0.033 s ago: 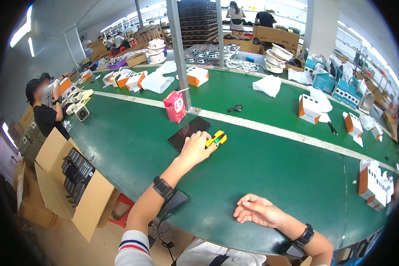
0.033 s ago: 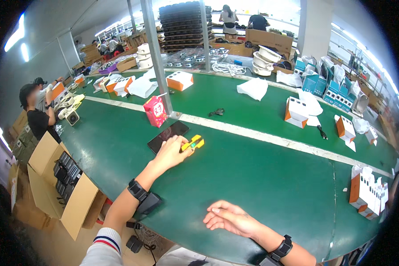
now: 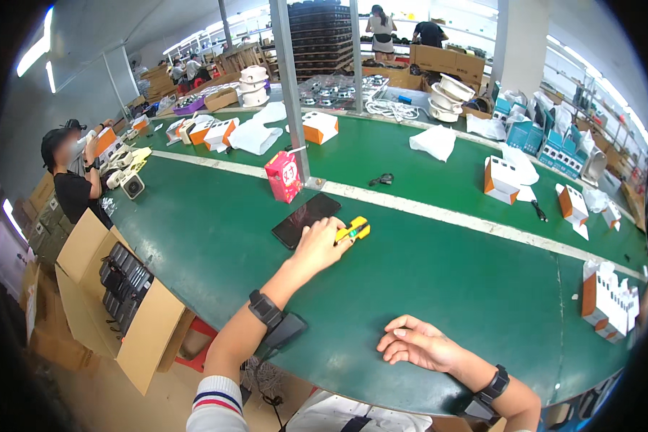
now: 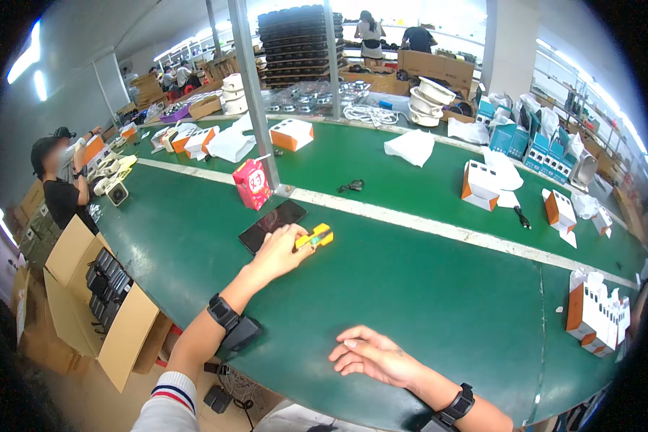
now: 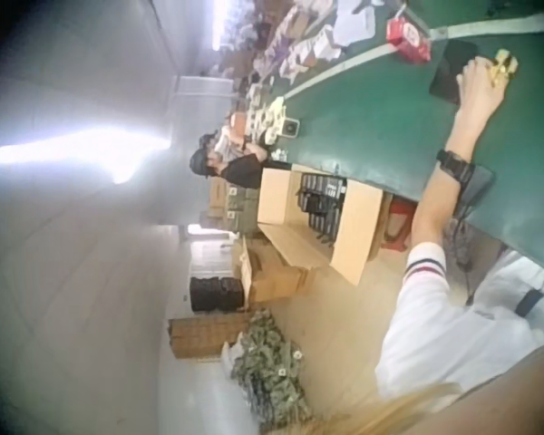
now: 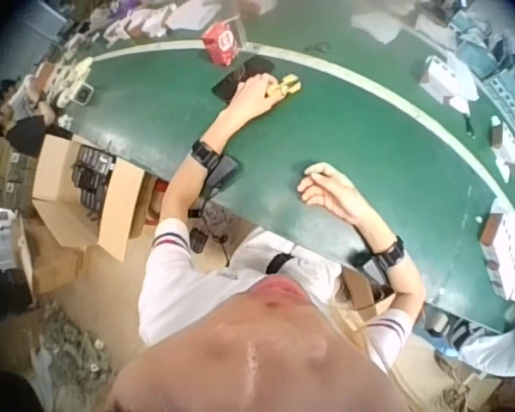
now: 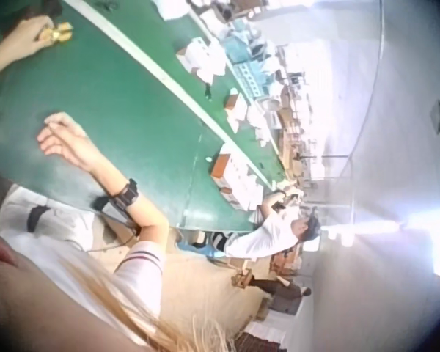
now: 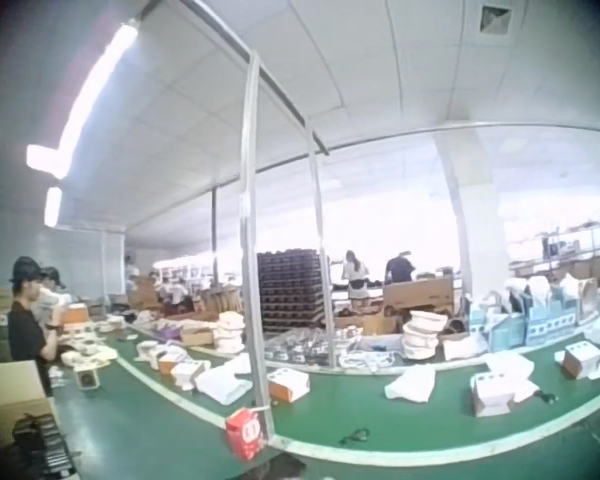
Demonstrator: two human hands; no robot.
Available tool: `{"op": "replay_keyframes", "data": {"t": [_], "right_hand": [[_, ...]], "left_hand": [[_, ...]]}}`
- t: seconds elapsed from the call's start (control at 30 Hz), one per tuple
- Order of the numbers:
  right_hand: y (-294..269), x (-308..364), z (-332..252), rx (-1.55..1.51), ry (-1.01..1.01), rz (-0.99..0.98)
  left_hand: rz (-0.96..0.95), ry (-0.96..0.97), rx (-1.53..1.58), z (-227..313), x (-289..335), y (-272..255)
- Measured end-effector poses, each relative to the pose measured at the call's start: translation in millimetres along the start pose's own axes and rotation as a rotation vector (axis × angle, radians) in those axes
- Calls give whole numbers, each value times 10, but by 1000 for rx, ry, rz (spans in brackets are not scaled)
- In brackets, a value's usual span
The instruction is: Inspecting and handling a white handheld electronic device at a factory assembly line workstation.
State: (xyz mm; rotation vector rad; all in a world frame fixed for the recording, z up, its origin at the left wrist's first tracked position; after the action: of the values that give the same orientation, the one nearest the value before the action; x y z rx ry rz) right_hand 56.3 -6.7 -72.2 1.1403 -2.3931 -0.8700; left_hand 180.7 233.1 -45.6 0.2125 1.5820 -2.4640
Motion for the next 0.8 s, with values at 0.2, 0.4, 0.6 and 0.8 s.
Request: {"op": "replay_keyframes", "data": {"t": [0.2,0.4,0.6,0.8], "right_hand": [[-113,-23,-348,555,-350,186],[-269,-26,-550,865,-452,306],[-339,-12,-524,881,-278,323],[-353,11,-503,815,-342,291]], "left_hand": [[-189,132,467,355,215,57],[-729,133,1011,765,582,334],[-891,131,1013,881,840,504],[-941,153,958,884,825,468]]}}
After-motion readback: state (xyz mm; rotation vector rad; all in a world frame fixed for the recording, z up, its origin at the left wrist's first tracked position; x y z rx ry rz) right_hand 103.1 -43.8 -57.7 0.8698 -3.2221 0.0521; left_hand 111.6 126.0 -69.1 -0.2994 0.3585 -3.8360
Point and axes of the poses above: each hand's wrist, its own x-axis away from the middle knuckle, its own y-axis out of the palm, z = x × y, the point moved 4 cm from there along -x, towards the middle knuckle, and after that the axes turned 12 degrees about -y, right-handed, at the moved point
